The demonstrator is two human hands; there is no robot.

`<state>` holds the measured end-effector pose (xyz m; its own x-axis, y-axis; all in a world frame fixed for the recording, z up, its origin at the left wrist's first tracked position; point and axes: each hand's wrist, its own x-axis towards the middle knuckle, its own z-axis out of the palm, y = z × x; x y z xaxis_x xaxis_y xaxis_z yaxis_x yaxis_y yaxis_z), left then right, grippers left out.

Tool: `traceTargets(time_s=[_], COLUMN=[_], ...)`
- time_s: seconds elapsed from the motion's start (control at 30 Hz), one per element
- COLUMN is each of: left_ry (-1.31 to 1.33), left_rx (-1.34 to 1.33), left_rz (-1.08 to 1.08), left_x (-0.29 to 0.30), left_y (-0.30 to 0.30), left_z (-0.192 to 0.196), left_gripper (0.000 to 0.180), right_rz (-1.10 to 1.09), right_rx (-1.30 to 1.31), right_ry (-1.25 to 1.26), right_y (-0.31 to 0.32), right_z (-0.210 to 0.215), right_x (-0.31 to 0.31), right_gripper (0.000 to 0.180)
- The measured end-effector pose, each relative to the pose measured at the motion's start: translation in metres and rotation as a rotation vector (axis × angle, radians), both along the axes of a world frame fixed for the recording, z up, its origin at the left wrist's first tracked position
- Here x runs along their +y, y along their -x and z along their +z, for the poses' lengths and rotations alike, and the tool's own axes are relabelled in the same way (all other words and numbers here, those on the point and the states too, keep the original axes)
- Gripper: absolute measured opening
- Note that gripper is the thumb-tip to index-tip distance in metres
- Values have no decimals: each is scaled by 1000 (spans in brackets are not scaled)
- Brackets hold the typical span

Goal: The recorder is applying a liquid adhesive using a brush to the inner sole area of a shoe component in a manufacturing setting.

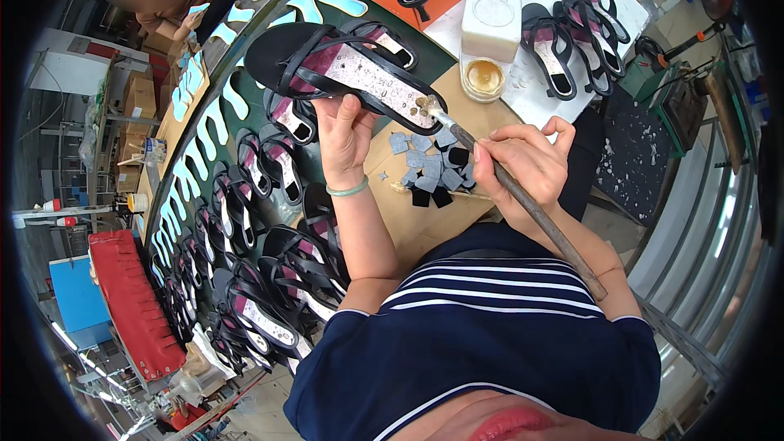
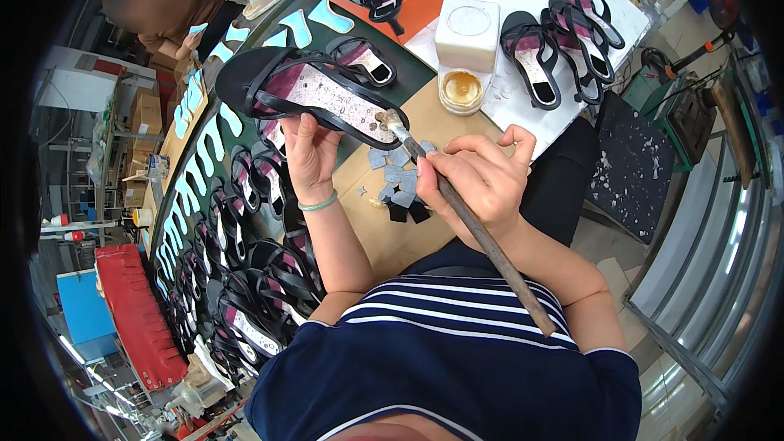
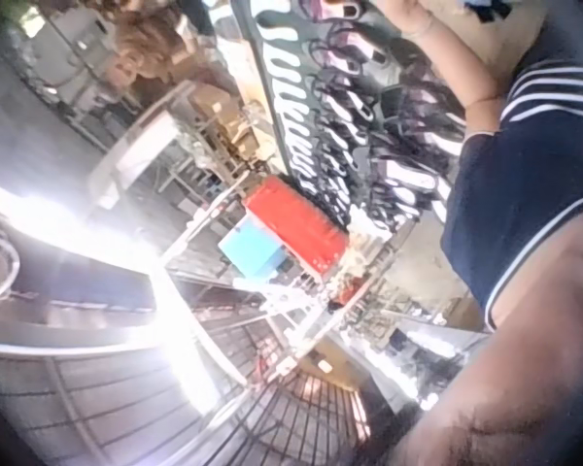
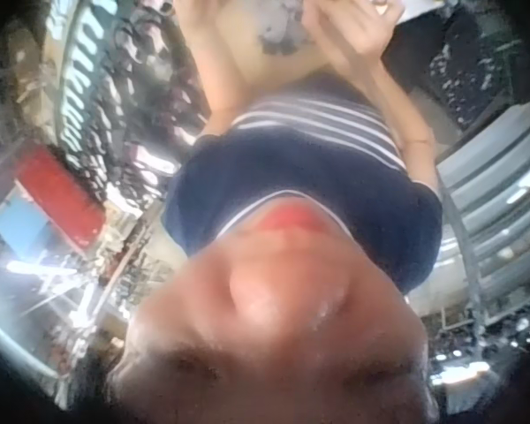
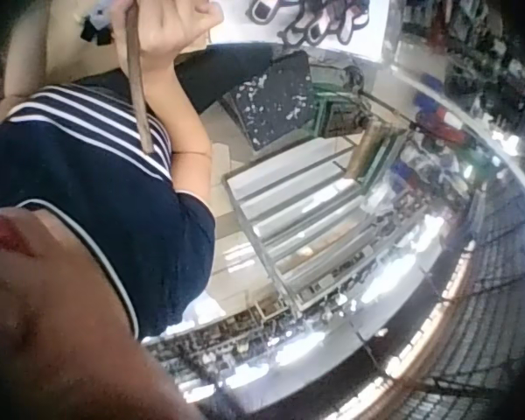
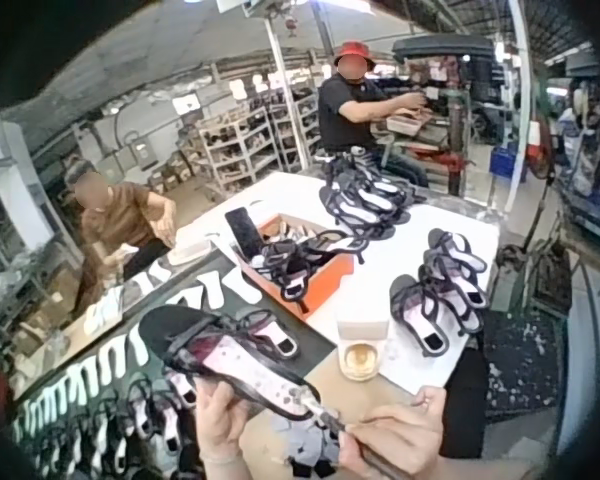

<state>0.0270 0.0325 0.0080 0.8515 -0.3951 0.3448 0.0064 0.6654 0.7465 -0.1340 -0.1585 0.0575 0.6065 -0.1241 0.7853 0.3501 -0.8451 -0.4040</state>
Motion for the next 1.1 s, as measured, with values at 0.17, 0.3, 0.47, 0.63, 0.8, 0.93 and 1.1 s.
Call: traceTargets(time_s=[0.17, 0.3, 0.47, 0.63, 0.8, 0.93, 1.1], left_ry=[33, 24, -30, -45, 105, 64, 74], left_rx=[24, 36, 77, 73, 155, 176, 189], left_rz=[10, 23, 77, 216, 244, 256, 280], left_x=[-2, 2, 4, 16, 17, 11, 9], left_y=[1, -1, -9, -21, -31, -27, -35], left_z=[6, -1, -4, -11, -7, -1, -20], left_gripper=[63, 61, 57, 43, 48, 57, 64], right_rz=[-12, 2, 111, 136, 162, 181, 246], right_rx=[24, 63, 360, 587, 662, 720, 487], right_ry=[-26, -42, -841, -643, -336, -300, -392], right_y=[0, -1, -3, -35, -67, -73, -65], right_z=[2, 3, 22, 22, -40, -37, -12], right_x=[1, -6, -36, -94, -118, -114, -115], right_gripper=[11, 12, 19, 12, 16, 17, 14])
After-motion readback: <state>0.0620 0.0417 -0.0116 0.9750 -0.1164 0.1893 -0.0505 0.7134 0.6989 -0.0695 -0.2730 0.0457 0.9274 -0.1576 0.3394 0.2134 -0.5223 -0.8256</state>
